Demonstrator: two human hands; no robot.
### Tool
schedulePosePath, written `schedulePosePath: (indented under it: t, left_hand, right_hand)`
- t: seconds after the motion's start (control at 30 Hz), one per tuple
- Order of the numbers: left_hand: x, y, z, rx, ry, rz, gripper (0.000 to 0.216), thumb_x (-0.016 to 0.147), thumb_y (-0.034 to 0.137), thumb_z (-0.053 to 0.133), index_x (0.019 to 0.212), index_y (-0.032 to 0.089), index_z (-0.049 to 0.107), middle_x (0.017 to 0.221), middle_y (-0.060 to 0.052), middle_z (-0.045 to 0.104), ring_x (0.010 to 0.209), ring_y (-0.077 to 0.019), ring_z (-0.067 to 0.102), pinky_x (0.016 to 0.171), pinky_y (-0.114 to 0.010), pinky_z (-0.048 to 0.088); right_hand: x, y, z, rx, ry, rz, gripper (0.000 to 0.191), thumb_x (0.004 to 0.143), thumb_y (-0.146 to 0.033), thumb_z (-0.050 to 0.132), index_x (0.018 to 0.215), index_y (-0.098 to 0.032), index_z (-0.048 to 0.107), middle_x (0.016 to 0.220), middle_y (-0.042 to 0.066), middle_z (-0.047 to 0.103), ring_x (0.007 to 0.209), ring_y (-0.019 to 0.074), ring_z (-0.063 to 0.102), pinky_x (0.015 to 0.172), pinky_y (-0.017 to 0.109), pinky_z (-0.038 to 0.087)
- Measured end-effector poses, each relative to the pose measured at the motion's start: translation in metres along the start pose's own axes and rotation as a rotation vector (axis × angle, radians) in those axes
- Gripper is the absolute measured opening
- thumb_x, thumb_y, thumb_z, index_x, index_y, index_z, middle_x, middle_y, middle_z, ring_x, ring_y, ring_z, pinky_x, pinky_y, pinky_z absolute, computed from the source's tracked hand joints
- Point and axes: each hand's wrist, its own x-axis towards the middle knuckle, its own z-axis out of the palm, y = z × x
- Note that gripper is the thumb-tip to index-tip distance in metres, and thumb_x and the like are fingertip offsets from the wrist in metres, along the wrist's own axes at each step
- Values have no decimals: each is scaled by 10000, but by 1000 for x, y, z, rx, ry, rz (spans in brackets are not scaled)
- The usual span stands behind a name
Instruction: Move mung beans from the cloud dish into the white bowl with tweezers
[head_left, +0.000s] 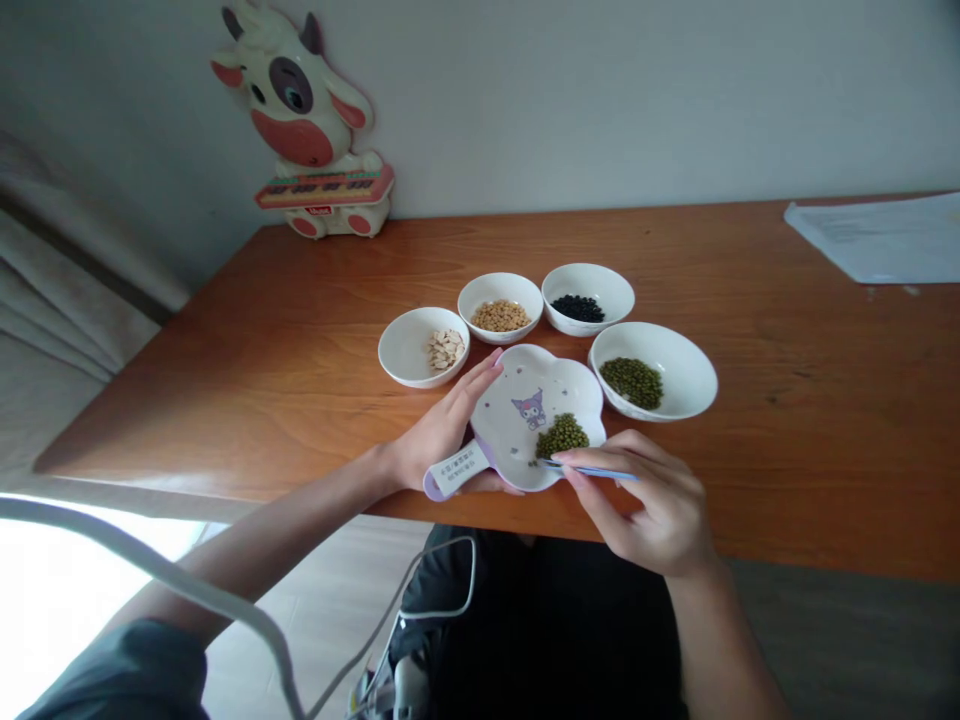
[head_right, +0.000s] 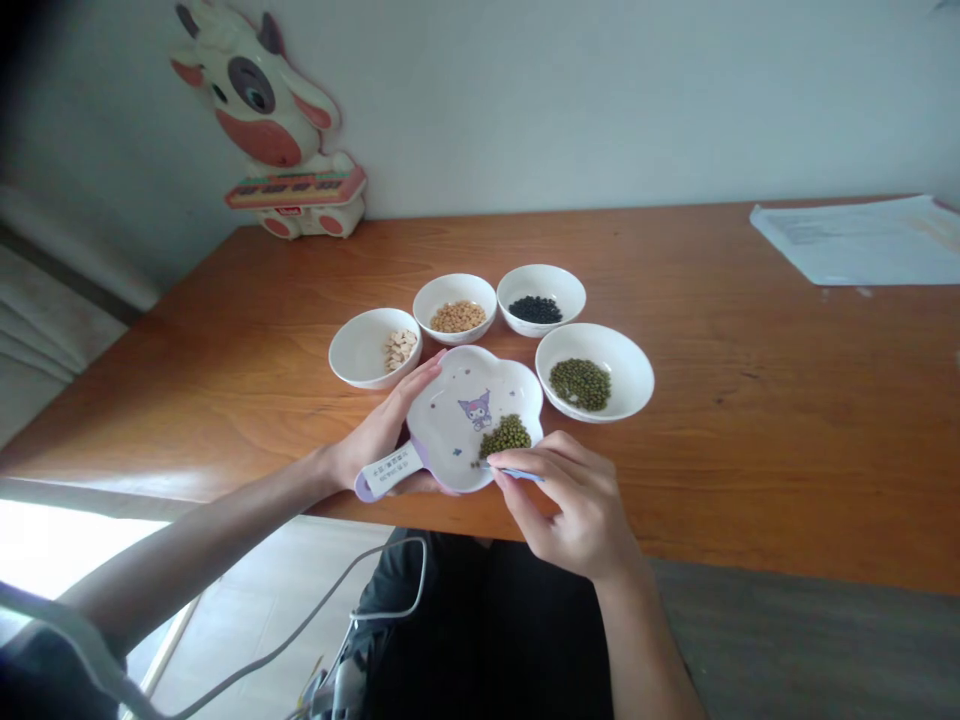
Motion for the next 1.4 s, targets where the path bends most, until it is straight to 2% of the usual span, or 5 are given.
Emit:
schedulePosePath:
  t: [0.37, 0.7, 1.03, 1.23, 1.4]
  left_hand:
    - [0, -1, 1, -15, 7, -25, 1499, 682, 539, 1060, 1793, 298, 83, 1835, -283, 194, 1681, -538, 283, 1328, -759, 343]
    - [3, 6, 6, -312, 127, -127, 1425, 696, 462, 1064, 1785, 290, 161, 1830, -207, 286, 1666, -488, 355, 1387, -686, 268]
    - [-4, 2, -1, -370, 64, -166, 1464, 662, 482, 1080, 1788, 316, 161, 1854, -177, 237, 1683, -487, 319, 1398, -698, 253]
    - [-7, 3, -3, -394, 71, -193, 1416, 717, 455, 1057, 1790, 336, 141, 1878, -148, 160, 1715, -476, 228, 1408, -714, 193]
    - [-6, 2, 1, -387, 62, -174, 1406, 717, 455, 1057, 1785, 332, 152, 1879, -163, 143, 1720, -487, 198, 1407, -716, 183]
  right_hand:
    - [2, 1, 1, 9, -63, -44, 450, 909, -22, 772, 1285, -268, 762, 1060, -4, 865, 832, 163, 755, 720, 304, 651]
    - [-15, 1, 0, -117, 290, 241, 299, 931, -57, 753, 1153, -252, 804, 995, 42, 849, 559, 110, 599, 497, 276, 516]
    - [-13, 3, -7, 66, 86, 220, 498, 890, 22, 733, 1283, -281, 786, 1074, 42, 871, 776, 201, 786, 596, 315, 632]
    - [5, -6, -2, 147, -77, 191, 470, 929, -23, 726, 1295, -314, 774, 1094, 25, 872, 726, 157, 782, 614, 271, 663]
    - [7, -8, 2, 100, -86, 144, 459, 941, -14, 726, 1297, -304, 761, 1099, 19, 872, 726, 138, 755, 638, 260, 651]
